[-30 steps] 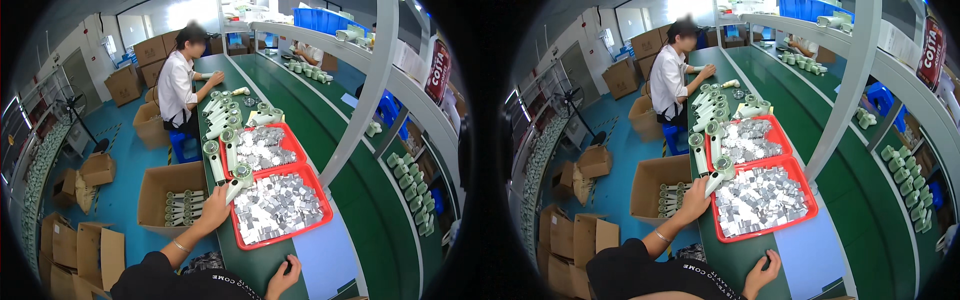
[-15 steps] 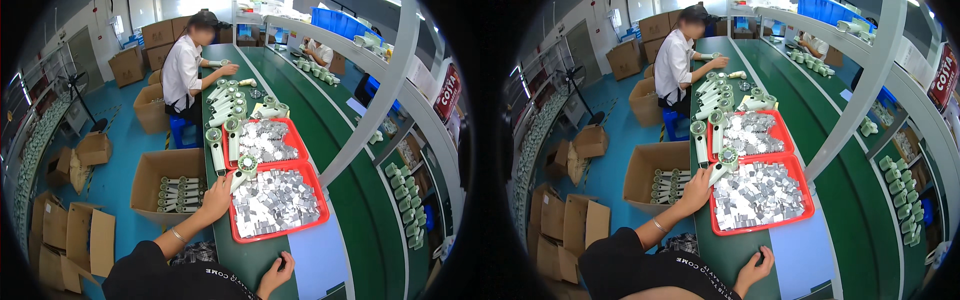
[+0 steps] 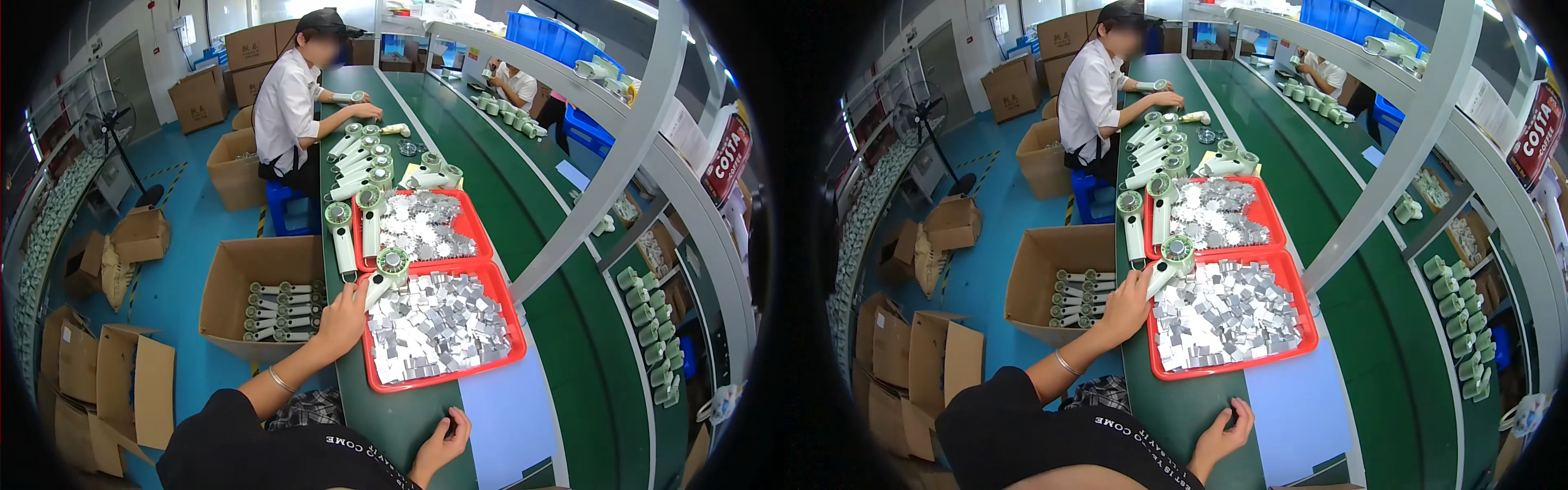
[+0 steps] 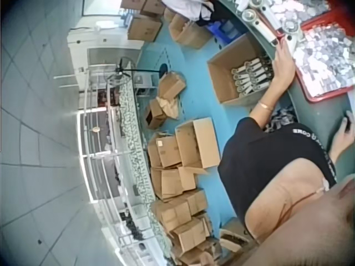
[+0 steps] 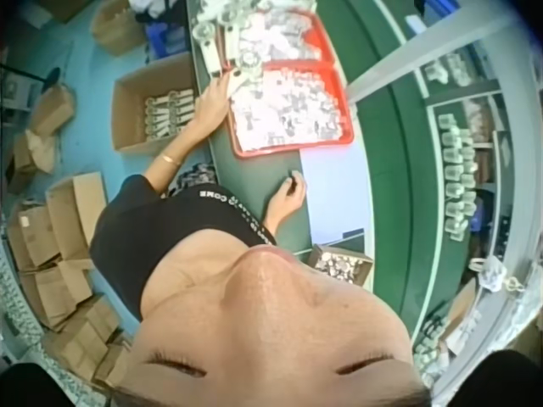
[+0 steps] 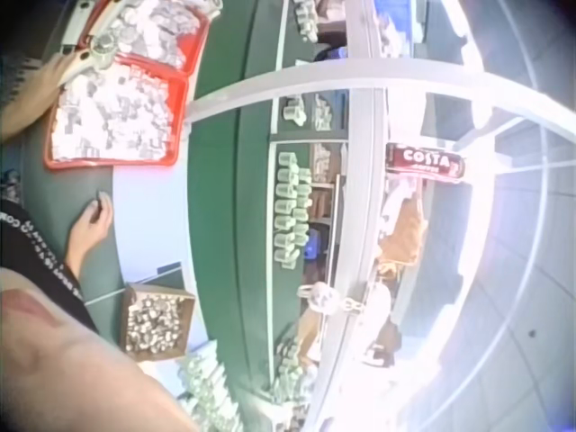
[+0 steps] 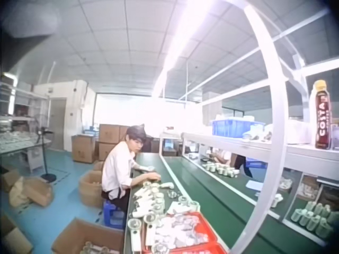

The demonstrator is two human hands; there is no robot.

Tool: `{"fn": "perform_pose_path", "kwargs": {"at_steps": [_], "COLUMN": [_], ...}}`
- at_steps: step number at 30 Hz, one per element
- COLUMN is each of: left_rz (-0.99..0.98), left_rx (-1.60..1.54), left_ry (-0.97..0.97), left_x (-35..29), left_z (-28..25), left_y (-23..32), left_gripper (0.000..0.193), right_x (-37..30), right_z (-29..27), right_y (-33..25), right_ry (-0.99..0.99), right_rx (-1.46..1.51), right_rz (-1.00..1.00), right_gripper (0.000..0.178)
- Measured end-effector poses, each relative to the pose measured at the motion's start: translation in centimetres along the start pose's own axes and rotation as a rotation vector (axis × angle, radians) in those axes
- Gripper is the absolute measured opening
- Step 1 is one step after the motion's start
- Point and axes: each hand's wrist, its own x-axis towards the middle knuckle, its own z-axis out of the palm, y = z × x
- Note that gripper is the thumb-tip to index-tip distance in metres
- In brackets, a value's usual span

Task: The person assembles handheld fans by applying small square pads and round metal pieces onto the fan heads, then sorts and arranges fan bodies and component trays along the assembly line.

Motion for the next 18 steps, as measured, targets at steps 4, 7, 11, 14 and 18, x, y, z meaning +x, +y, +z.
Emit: {"fn": "perform_pose_path", "kwargs": {"at_steps": [4, 7, 11, 14, 18], "left_rz": [-0.001, 0.009, -0.048, -0.046, -0.043], "left_rx": [-0.007, -0.003, -0.027, -0.029, -0.035], "left_ry": [-0.003, 0.010, -0.083, -0.088, -0.093], "left_x": [-0.04, -0.04, -0.11, -0.10, -0.15], "left_z": [0.19, 0.40, 0.35, 0.45, 0.42], "left_y": [-0.07, -0.14, -0.32, -0.37, -0.46], "left_gripper": [0.051, 0.051, 0.066, 0.066, 0.065], "right_x": [0.07, 0.07, 0.13, 0.14, 0.11], "right_z": [0.06, 0.11, 0.07, 0.16, 0.18], "right_y": [0.04, -0.09, -0.04, -0.14, -0.03], "right_ry": [0.004, 0.009, 0.003, 0.038, 0.039], "right_rx": [0.025, 0.039, 0.042, 0.066, 0.073], "right_rz": [0.013, 0.019, 0.001, 0.016, 0.018], "right_gripper": [0.019, 0.019, 0.019, 0.019, 0.019]}}
